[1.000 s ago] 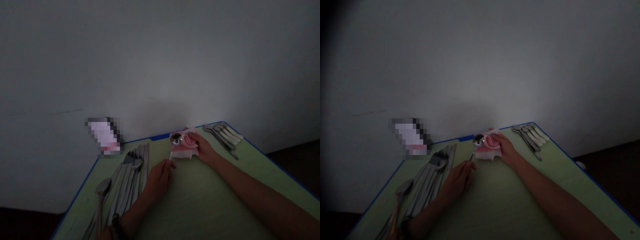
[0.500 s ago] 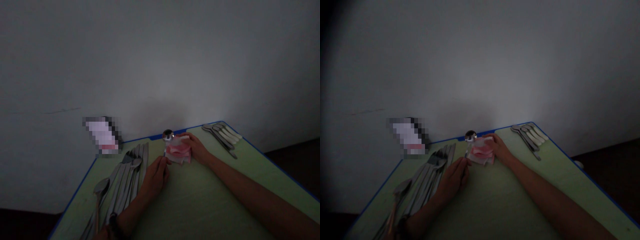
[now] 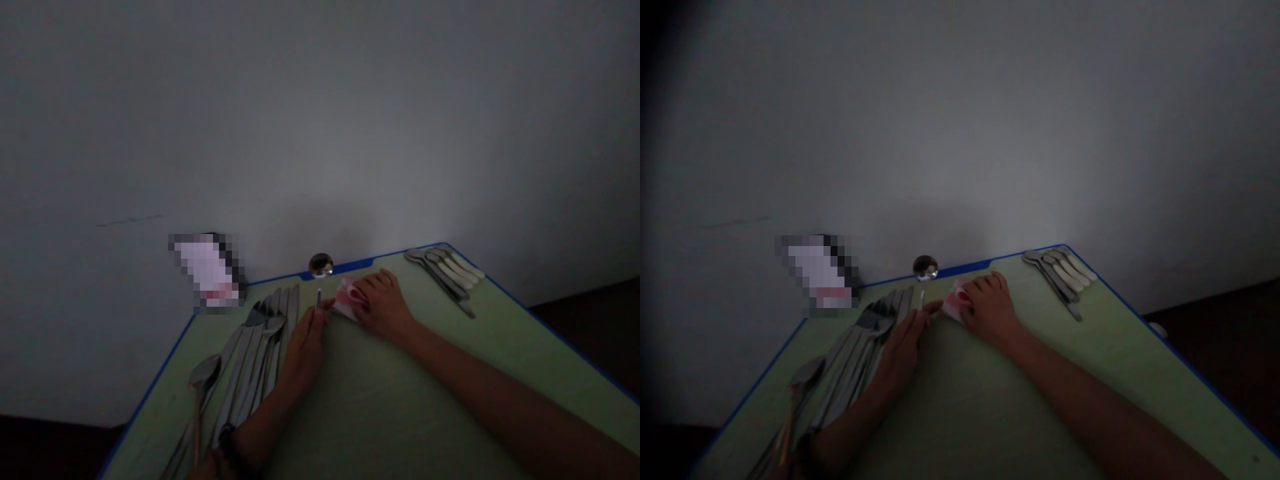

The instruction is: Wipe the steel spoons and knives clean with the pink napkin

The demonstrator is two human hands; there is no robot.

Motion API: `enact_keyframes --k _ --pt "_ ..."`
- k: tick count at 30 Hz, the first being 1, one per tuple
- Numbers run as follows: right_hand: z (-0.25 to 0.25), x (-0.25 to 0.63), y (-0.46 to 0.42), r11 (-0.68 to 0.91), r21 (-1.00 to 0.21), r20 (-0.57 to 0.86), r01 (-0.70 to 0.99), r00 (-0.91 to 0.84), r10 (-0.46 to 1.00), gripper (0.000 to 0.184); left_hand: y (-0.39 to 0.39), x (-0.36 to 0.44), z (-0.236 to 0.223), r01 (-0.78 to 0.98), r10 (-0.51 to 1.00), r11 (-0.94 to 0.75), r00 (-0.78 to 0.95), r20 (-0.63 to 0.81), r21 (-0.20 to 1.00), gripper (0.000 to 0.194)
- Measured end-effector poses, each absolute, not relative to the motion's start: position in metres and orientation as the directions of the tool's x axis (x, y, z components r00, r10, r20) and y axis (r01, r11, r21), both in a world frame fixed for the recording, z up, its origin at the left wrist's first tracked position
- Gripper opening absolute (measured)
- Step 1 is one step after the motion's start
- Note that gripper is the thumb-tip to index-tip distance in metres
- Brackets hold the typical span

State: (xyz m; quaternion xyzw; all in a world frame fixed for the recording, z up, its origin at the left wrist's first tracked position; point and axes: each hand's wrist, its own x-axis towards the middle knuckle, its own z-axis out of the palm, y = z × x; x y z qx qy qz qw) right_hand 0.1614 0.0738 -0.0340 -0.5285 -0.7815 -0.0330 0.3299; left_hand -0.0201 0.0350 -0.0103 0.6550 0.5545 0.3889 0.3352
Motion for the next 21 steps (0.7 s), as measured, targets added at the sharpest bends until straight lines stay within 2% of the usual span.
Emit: enact_keyframes --k 2,7,10,14,18,19,21 --pt "-0.033 0.162 0.075 0.439 -0.284 0.563 0.853 -0.222 0.796 0.024 0.036 -0.021 -0.012 0.463 0.985 -0.172 0.109 0.137 0.870 0.031" --pt "-0.029 0.161 0.074 0.474 -0.255 0.609 0.843 -0.240 0.756 0.030 0.037 -0.022 -0.015 0.435 0.979 -0.194 0.140 0.146 0.880 0.031" --pt "-0.029 0.160 0.074 0.505 -0.280 0.587 0.817 -0.271 0.763 0.026 0.037 -0.022 -0.014 0.426 0.980 -0.190 0.135 0.145 0.885 0.032" --pt "-0.029 0.158 0.071 0.615 -0.252 0.572 0.747 -0.398 0.717 0.019 0.038 -0.020 -0.012 0.470 0.988 -0.157 0.080 0.135 0.868 0.030" --pt "-0.025 0.157 0.067 0.709 -0.260 0.540 0.656 -0.510 0.670 0.018 0.039 -0.019 -0.013 0.427 0.972 -0.232 0.078 0.220 0.874 0.029" --pt "-0.024 0.157 0.066 0.705 -0.287 0.547 0.649 -0.494 0.676 0.020 0.040 -0.020 -0.014 0.417 0.969 -0.245 0.075 0.236 0.875 0.032" --pt "-0.023 0.158 0.068 0.632 -0.361 0.596 0.685 -0.352 0.722 0.025 0.039 -0.020 -0.015 0.424 0.971 -0.240 0.083 0.226 0.873 0.034"
